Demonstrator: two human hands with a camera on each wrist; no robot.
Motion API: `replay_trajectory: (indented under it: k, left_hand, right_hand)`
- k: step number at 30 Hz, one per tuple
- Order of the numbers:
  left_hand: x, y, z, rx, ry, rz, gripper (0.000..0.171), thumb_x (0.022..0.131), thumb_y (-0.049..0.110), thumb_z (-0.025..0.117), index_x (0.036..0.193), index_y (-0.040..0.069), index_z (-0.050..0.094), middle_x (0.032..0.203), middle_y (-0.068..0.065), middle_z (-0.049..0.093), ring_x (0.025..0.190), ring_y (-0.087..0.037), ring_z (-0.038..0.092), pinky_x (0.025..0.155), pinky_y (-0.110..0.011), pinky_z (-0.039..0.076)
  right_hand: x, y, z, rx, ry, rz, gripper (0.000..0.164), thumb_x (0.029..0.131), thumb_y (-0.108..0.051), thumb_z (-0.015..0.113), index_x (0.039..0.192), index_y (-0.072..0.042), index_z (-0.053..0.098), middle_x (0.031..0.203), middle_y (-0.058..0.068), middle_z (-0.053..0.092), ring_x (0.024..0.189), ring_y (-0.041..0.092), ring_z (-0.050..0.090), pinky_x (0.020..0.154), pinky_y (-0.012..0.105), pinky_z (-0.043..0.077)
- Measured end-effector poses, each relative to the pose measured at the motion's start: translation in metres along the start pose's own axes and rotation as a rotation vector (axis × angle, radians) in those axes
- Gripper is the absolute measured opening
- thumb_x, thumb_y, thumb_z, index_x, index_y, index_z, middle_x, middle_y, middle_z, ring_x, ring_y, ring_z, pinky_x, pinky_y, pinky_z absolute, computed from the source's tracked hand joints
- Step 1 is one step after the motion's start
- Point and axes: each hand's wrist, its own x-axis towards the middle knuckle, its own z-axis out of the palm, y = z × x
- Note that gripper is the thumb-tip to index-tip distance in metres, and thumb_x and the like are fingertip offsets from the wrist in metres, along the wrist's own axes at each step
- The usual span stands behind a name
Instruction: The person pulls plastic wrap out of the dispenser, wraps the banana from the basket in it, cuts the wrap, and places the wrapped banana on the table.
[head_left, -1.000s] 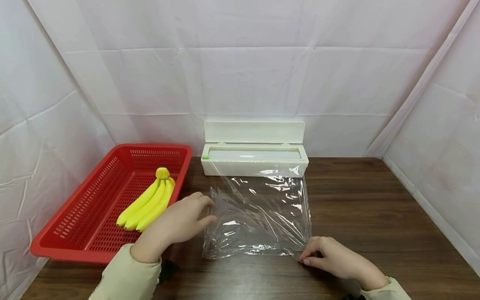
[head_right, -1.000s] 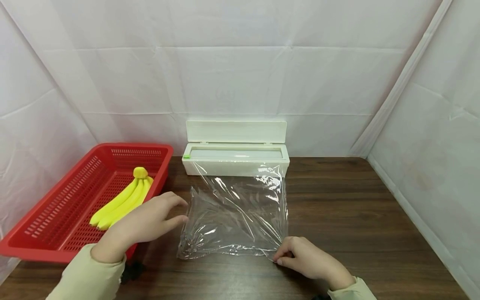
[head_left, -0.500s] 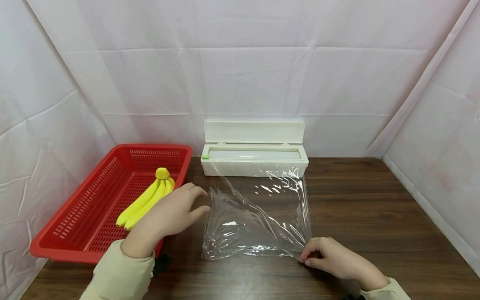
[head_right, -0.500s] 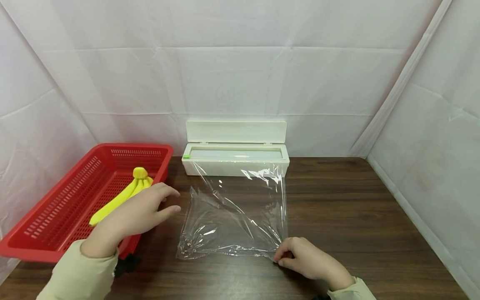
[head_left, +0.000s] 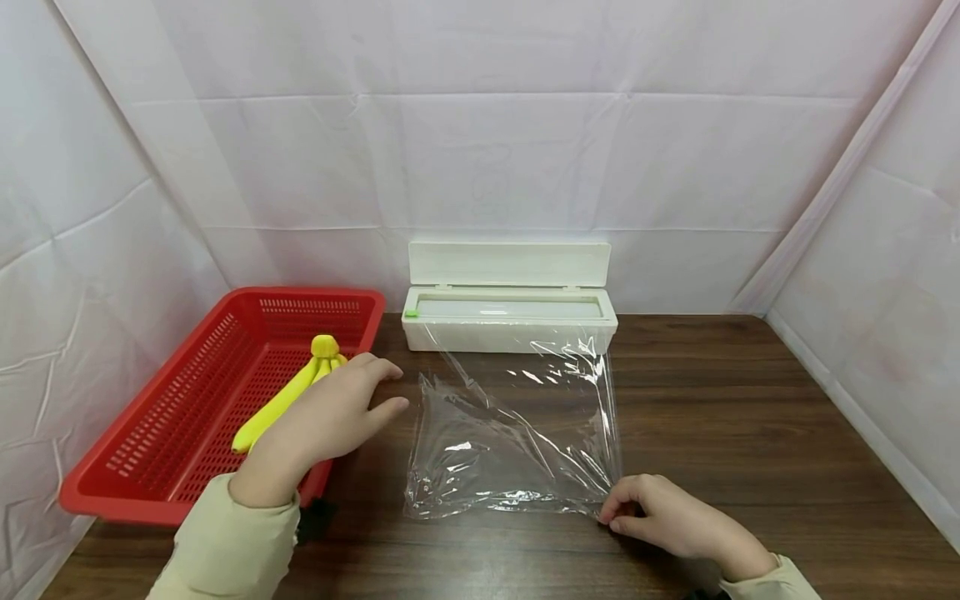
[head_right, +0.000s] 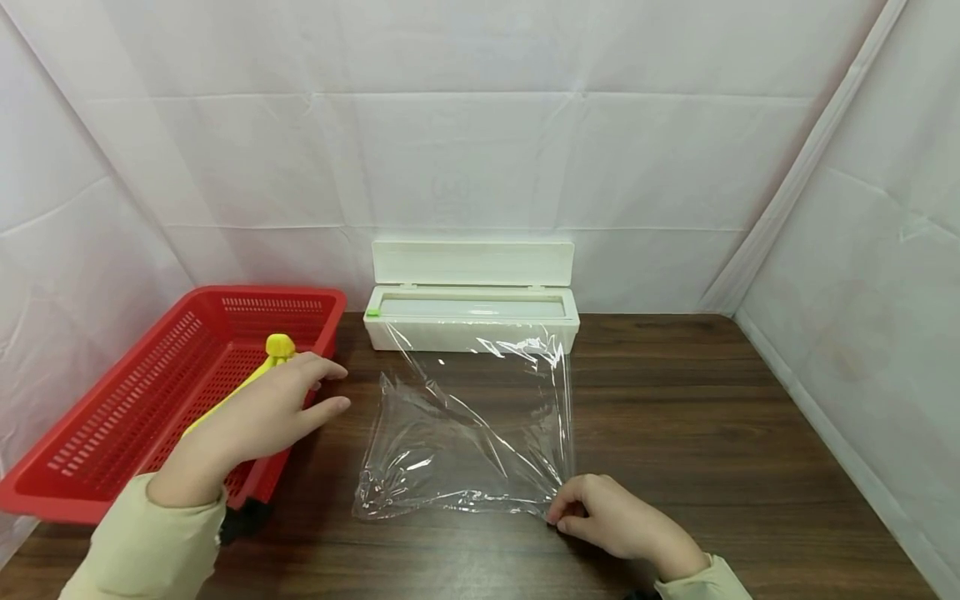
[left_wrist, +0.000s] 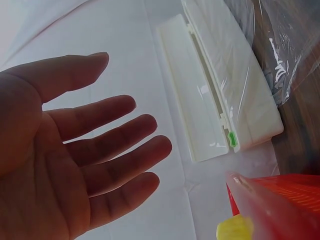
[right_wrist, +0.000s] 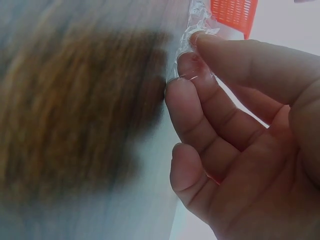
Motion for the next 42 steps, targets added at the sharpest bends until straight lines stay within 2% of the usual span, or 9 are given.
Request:
replay_trajectory:
  k: [10, 18, 28, 42]
  left_hand:
    - [0.002, -0.003, -0.007, 0.003, -0.001, -0.025, 0.039, 0.088, 0.023, 0.065, 0.118, -0.002, 0.059, 0.116, -0.017, 0.060, 0.108, -0.030, 0.058, 0.095, -0.045, 0.047]
    - [0.002, -0.006, -0.012, 0.013, 0.049, 0.003, 0.034, 0.088, 0.021, 0.064, 0.114, -0.002, 0.061, 0.113, -0.017, 0.062, 0.107, -0.030, 0.059, 0.095, -0.046, 0.046]
    - [0.002, -0.012, -0.018, 0.046, 0.031, -0.066, 0.038, 0.090, 0.024, 0.062, 0.119, -0.002, 0.059, 0.118, -0.018, 0.059, 0.111, -0.031, 0.056, 0.094, -0.048, 0.046]
    - [-0.002, -0.023, -0.030, 0.011, 0.012, -0.136, 0.039, 0.090, 0.025, 0.061, 0.120, 0.000, 0.057, 0.120, -0.018, 0.056, 0.109, -0.033, 0.054, 0.093, -0.051, 0.046]
  right_hand:
    - [0.000, 0.000, 0.000, -0.011, -0.001, 0.005, 0.010, 0.085, -0.011, 0.067, 0.087, -0.021, 0.069, 0.087, -0.015, 0.065, 0.084, -0.003, 0.056, 0.069, 0.022, 0.048]
    - [0.001, -0.001, 0.000, -0.018, 0.002, -0.001, 0.009, 0.085, -0.011, 0.067, 0.086, -0.020, 0.070, 0.086, -0.016, 0.065, 0.083, -0.003, 0.056, 0.069, 0.022, 0.048]
    - [0.001, -0.001, 0.000, 0.005, -0.009, 0.018, 0.010, 0.085, -0.010, 0.067, 0.087, -0.020, 0.069, 0.087, -0.016, 0.065, 0.083, -0.003, 0.055, 0.068, 0.022, 0.047]
    - [-0.001, -0.001, 0.000, 0.041, -0.016, 0.025, 0.010, 0.085, -0.009, 0.066, 0.087, -0.018, 0.069, 0.087, -0.014, 0.066, 0.081, -0.005, 0.054, 0.066, 0.021, 0.047]
